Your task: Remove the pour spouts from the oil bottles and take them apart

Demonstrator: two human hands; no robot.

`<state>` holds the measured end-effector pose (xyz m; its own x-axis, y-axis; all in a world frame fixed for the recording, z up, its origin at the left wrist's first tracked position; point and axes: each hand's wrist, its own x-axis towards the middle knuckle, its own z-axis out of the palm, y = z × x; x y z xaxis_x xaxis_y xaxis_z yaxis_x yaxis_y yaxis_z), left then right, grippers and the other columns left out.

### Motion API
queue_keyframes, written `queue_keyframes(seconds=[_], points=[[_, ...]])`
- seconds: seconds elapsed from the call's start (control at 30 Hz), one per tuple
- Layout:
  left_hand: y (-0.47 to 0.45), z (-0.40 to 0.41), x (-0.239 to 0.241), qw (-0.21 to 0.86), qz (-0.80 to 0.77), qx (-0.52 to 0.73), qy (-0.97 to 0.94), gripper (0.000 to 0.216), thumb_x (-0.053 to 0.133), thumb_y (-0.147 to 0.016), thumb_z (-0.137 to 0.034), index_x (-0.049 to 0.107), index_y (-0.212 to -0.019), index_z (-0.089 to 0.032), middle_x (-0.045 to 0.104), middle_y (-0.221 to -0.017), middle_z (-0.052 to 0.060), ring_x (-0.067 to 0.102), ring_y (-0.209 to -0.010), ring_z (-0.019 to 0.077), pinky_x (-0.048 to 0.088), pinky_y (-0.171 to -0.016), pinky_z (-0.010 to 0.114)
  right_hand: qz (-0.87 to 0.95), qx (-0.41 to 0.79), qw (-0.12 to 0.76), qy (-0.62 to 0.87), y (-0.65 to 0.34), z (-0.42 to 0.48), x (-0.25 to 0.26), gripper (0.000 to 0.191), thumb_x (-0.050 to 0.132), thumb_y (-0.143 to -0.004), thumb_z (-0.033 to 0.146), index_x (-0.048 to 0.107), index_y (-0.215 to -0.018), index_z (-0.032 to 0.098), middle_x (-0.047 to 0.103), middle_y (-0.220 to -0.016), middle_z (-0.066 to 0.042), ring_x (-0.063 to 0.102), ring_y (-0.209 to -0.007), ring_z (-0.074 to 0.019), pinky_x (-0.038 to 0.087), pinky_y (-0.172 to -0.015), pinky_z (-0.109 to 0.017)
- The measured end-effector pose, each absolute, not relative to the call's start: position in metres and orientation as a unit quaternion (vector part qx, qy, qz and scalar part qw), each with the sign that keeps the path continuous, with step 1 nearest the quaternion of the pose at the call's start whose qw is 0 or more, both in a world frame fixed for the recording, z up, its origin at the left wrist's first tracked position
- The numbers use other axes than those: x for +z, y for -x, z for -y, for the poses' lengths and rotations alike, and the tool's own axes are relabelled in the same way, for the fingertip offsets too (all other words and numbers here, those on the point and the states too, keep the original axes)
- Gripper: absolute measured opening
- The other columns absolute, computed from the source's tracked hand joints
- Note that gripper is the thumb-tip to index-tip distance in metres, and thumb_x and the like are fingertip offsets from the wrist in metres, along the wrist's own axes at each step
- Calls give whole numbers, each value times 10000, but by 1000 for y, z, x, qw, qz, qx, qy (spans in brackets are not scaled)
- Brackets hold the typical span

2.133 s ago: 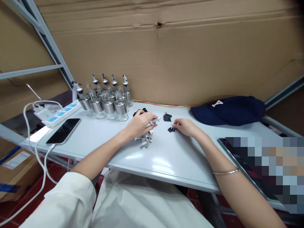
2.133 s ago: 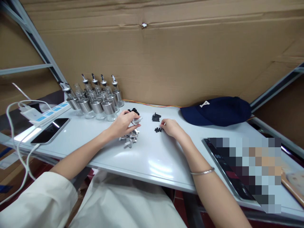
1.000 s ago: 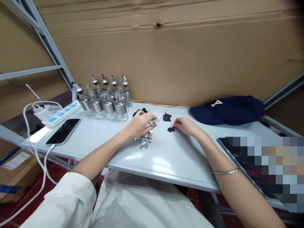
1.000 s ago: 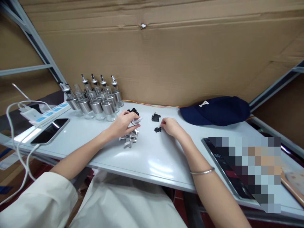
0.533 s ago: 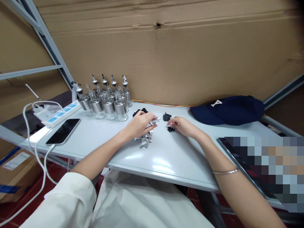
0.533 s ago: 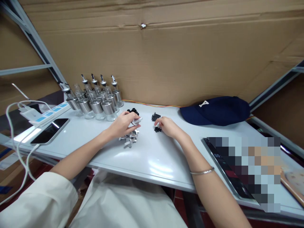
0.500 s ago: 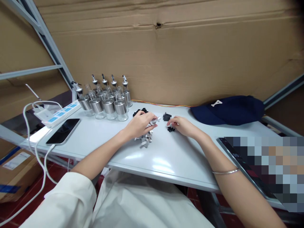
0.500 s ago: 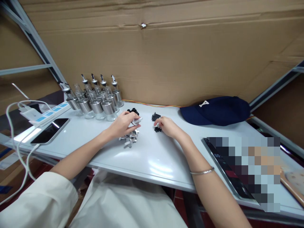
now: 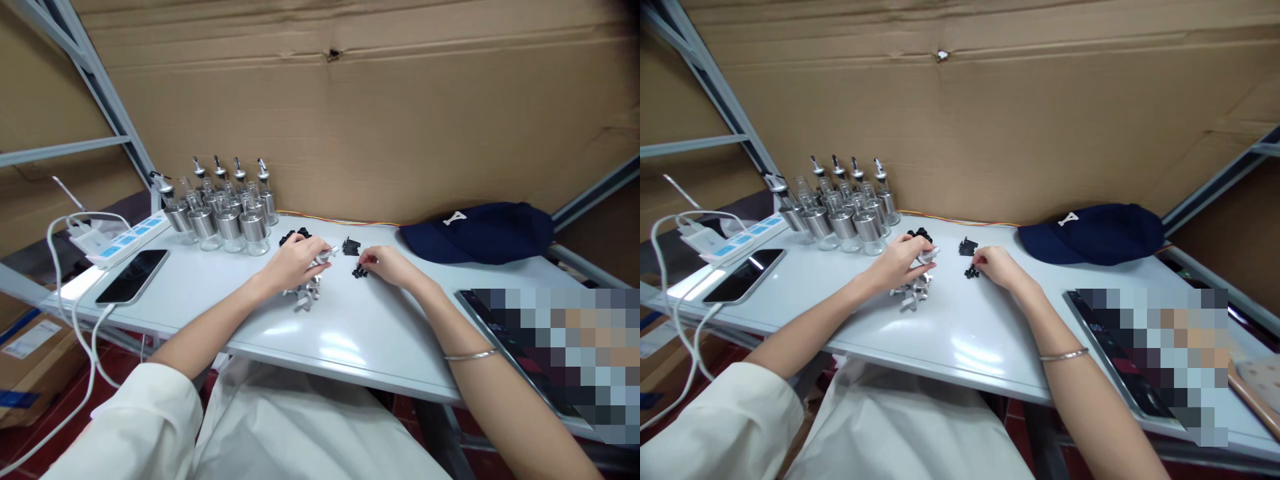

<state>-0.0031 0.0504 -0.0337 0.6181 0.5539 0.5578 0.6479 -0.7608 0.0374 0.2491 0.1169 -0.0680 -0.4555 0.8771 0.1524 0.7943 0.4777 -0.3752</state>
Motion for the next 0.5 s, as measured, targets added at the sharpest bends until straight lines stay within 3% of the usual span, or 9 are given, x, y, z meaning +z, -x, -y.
queue_keyframes(seconds=[0.3,0.5], points=[[4,-50,-33,81,338,-276,896,204,481,-905,-326,482,-1025,-160,632,-936,47,600,-822,155,372,-829,301,853,118,158,483,-249,-114,-63,218,499,-746,69,698,-744,159,688,-814,-57,604,-720,-155,436,-719,-229],[3,-50,-34,67,341,-265,900,207,477,-908,-325,480,-1035,-161,631,-950,51,605,-853,158,361,-840,305,853,139,141,482,-249,-111,-61,206,515,-742,81,700,-740,169,701,-803,-50,618,-714,-167,452,-709,-245]])
